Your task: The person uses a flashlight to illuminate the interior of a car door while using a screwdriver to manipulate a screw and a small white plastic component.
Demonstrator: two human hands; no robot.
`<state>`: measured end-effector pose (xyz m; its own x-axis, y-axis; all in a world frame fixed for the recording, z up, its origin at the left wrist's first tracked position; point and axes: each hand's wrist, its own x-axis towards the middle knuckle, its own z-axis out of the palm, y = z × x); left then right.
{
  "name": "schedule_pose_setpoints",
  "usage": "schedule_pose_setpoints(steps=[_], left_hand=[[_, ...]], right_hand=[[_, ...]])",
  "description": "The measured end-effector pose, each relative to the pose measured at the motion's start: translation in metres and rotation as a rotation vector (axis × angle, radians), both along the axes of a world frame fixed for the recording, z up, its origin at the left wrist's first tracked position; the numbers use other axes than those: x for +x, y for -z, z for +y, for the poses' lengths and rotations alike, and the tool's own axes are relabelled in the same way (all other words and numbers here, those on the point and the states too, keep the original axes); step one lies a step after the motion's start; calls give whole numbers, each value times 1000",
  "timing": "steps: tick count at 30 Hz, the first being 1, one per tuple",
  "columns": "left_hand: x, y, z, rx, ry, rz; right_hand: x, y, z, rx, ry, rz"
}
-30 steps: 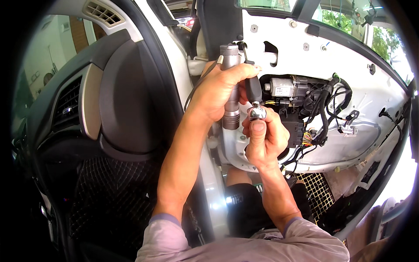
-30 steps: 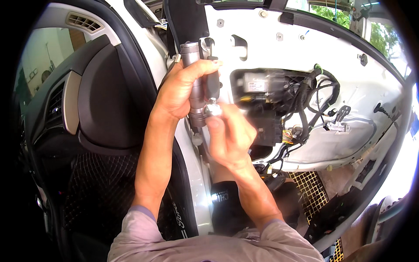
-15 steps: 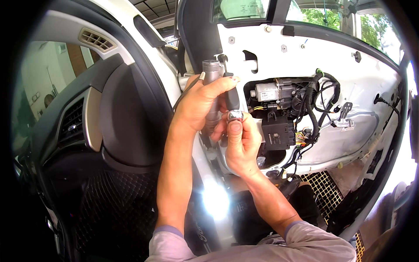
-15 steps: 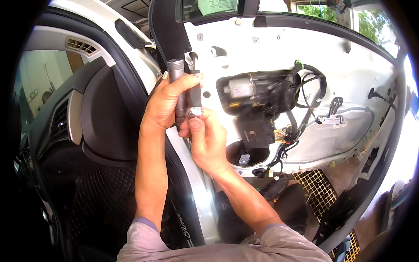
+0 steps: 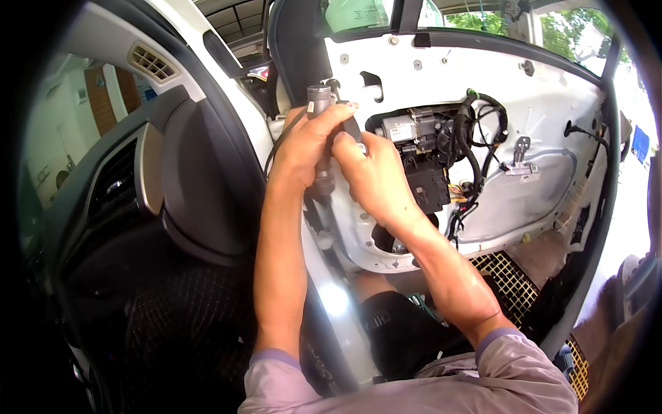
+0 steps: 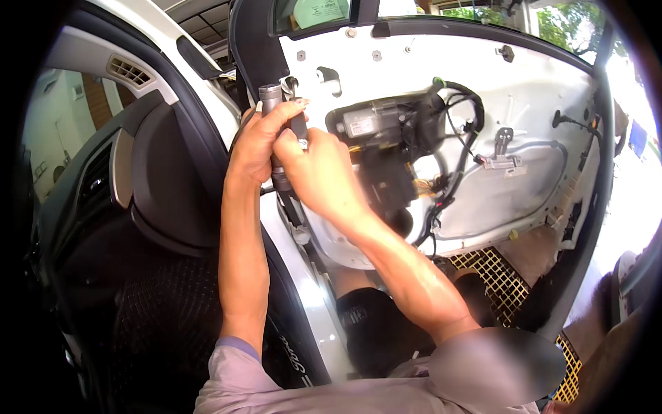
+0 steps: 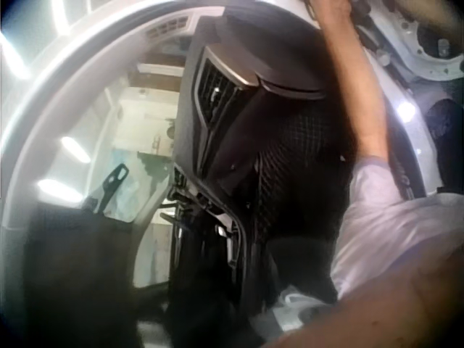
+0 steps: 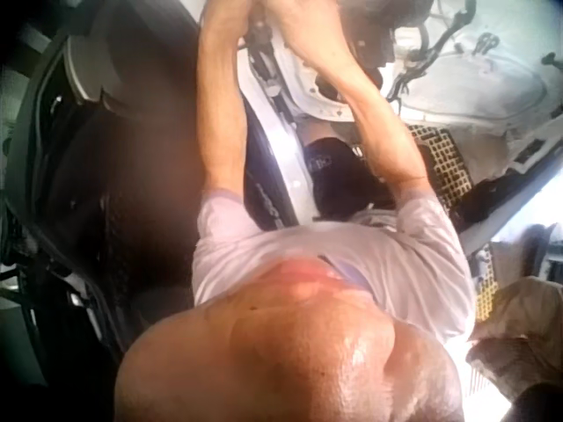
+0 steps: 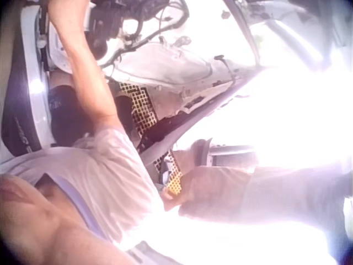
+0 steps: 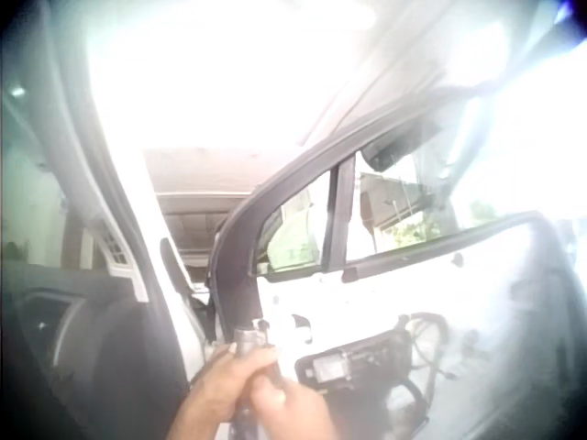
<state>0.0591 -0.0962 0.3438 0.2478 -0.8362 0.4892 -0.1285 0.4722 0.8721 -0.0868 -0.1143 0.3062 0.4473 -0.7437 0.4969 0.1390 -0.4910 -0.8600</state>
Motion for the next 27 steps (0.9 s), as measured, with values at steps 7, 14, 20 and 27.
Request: schedule_pose_setpoints(steps=[7, 14, 20, 27], left_hand=[[11, 12, -1, -113, 77, -6], [-5, 33, -13, -184, 191, 304], [-8, 28, -13, -251, 224, 315], [-2, 21, -15, -138, 188, 233]], right_hand=[[21, -9, 5, -179, 140, -47], [19, -16, 3, -325, 350, 85], [22, -14, -7, -310, 427, 202], [10, -29, 27, -726, 609, 795]])
